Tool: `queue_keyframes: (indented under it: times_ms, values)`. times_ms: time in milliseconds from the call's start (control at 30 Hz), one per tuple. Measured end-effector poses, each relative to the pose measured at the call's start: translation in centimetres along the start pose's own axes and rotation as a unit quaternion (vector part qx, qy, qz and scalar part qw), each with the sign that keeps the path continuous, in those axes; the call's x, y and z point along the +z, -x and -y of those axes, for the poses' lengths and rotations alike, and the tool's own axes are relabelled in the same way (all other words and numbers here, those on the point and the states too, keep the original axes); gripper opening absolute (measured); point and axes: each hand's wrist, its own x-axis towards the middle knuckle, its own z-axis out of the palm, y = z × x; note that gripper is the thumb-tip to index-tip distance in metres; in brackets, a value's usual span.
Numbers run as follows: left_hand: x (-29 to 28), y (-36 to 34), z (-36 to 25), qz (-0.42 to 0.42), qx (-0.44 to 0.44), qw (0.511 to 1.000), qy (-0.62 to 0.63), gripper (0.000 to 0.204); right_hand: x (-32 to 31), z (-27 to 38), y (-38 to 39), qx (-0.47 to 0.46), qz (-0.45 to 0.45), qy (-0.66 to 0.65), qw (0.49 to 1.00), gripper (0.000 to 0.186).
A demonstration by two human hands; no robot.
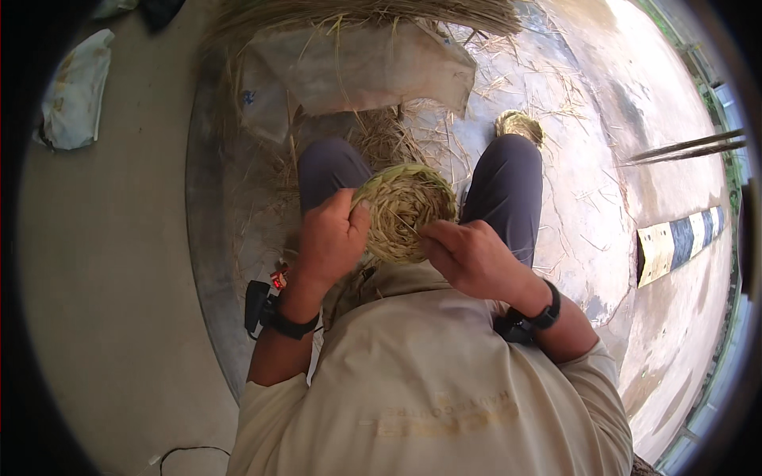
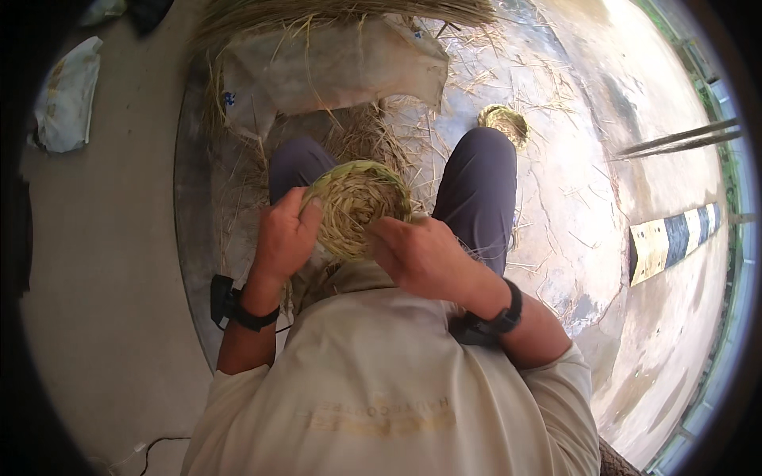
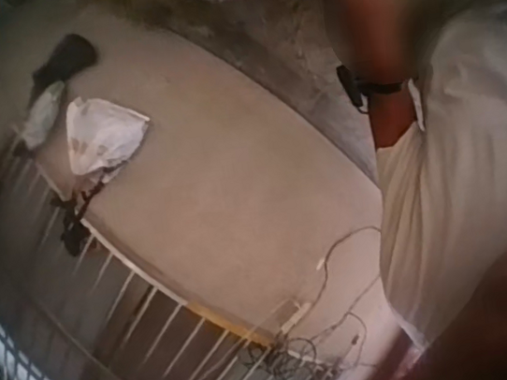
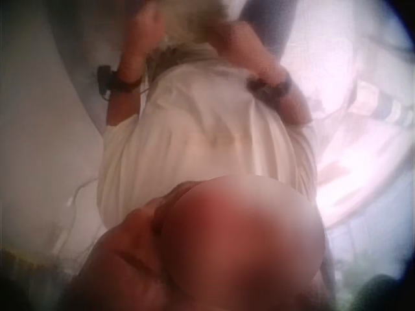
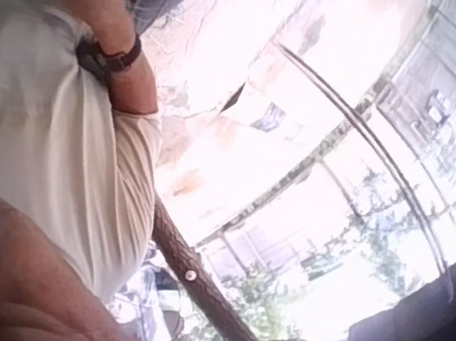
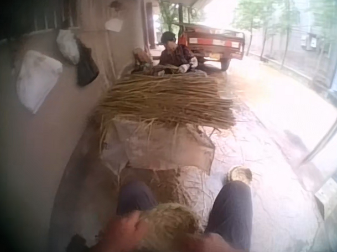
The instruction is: Weaving a straw mat or base by hand using a needle and thread.
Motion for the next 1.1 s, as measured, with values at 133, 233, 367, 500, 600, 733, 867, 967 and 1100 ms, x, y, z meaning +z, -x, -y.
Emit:
queue_keyframes:
  times_ms: [133,233,367,500,600,733,867,967,1100]
  values:
    - [-0.1,0.5,-1.1,-0.014,0.027,1.000,0.001,0.021,0.9,0.0,-1.1,-0.016,-0.002,0.009,1.000,0.016]
    - [0.2,0.7,-1.2,-0.009,0.030,0.999,0.011,0.020,1.1,0.0,-1.0,-0.015,-0.001,0.024,1.000,0.016]
    - [0.6,0.6,-1.3,-0.004,0.038,0.999,0.006,0.020,0.9,0.2,-1.0,0.009,0.012,0.028,0.999,0.016]
    - [0.7,0.6,-2.3,-0.010,0.051,0.999,-0.009,0.020,0.7,0.8,-1.1,0.031,0.004,-0.026,0.999,0.013]
    - [1.0,0.8,-3.2,-0.030,0.061,0.997,-0.027,0.021,1.1,0.5,-1.7,0.015,-0.023,-0.053,0.998,0.013]
    - [2.1,1.5,-3.0,-0.014,0.084,0.996,-0.034,0.020,2.3,-0.5,-3.1,-0.016,-0.054,-0.024,0.998,0.013]
    - [0.8,0.8,-2.0,-0.040,0.100,0.991,-0.074,0.017,1.0,0.1,-2.5,0.086,0.063,-0.098,0.989,0.015]
    - [0.4,0.5,-2.6,-0.018,0.082,0.993,-0.081,0.015,0.3,0.4,-1.9,0.163,0.108,-0.188,0.962,0.016]
    - [1.8,1.4,-3.1,0.025,0.110,0.991,-0.065,0.014,1.3,0.1,-2.5,0.055,0.018,-0.031,0.998,0.014]
